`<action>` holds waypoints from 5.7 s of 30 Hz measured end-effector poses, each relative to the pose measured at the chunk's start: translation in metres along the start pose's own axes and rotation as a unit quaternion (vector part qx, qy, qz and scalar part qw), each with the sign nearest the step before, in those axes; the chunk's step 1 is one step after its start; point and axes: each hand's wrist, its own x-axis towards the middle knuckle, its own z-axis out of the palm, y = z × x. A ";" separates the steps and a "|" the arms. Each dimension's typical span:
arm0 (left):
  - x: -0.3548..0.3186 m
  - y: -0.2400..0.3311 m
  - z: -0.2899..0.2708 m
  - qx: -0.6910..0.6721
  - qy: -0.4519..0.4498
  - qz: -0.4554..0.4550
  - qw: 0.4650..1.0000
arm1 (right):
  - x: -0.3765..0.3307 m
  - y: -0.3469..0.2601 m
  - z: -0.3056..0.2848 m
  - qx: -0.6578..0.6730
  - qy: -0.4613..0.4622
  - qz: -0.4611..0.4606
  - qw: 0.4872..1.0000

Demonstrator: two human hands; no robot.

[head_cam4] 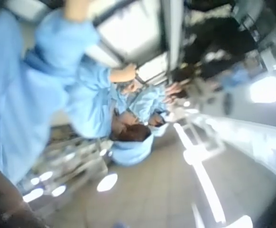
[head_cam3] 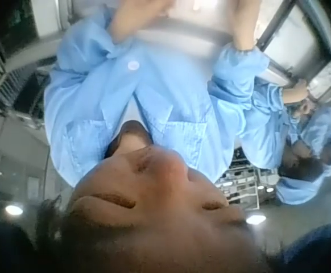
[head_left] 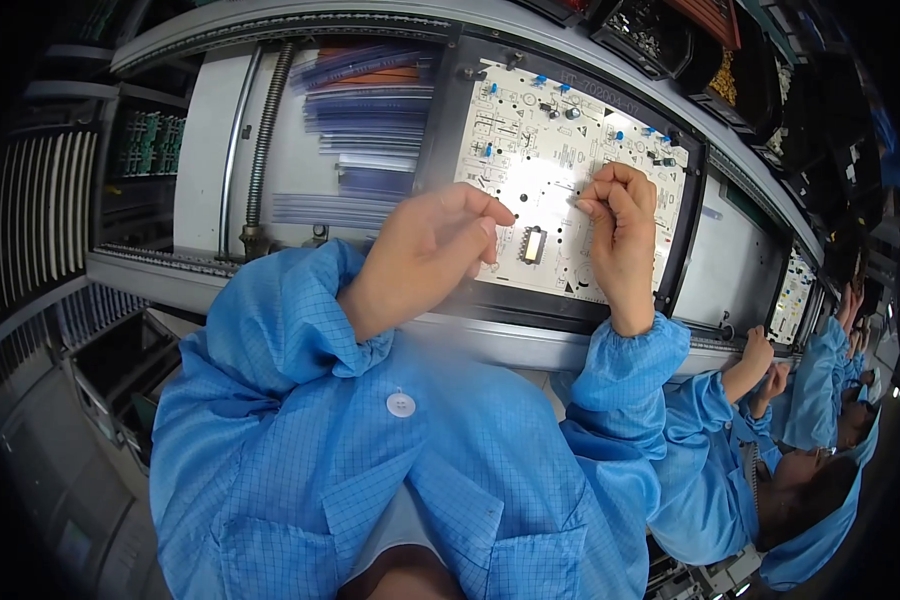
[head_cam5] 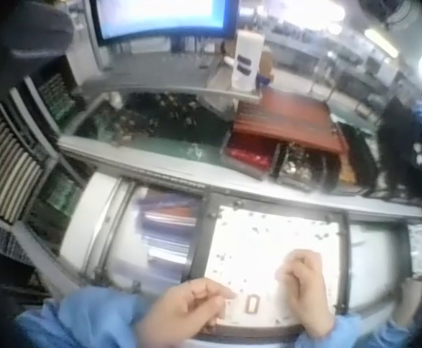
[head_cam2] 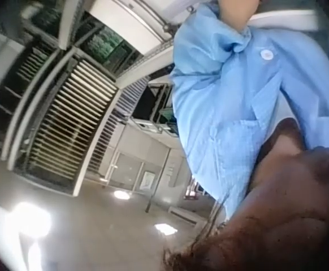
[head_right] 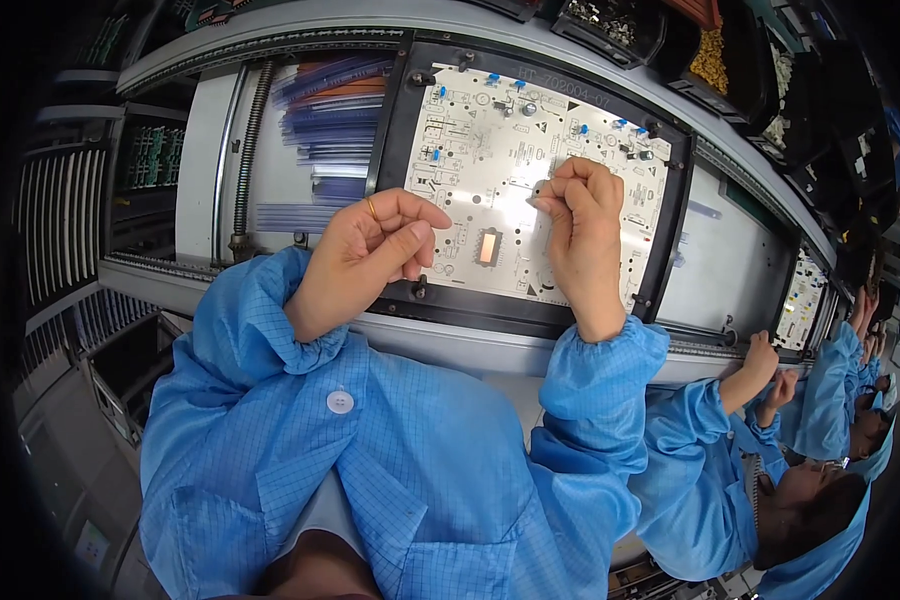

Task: The person places a circuit board into a frame, inserts small electronic components into it by hand, and sets it aside. They then retrieve a new frame and circuit board from a rack to repeat the assembly process.

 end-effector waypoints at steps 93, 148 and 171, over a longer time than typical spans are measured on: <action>-0.199 0.016 -0.197 0.250 0.457 0.162 0.838 | 0.000 -0.135 0.047 0.523 -0.148 0.210 0.813; -0.443 0.478 -0.183 0.663 0.732 0.155 -0.015 | -0.063 -0.165 -0.016 0.246 0.043 0.030 0.968; -0.260 0.174 0.060 0.693 0.515 0.402 0.305 | 0.105 -0.251 -0.068 0.702 -0.180 -0.164 0.669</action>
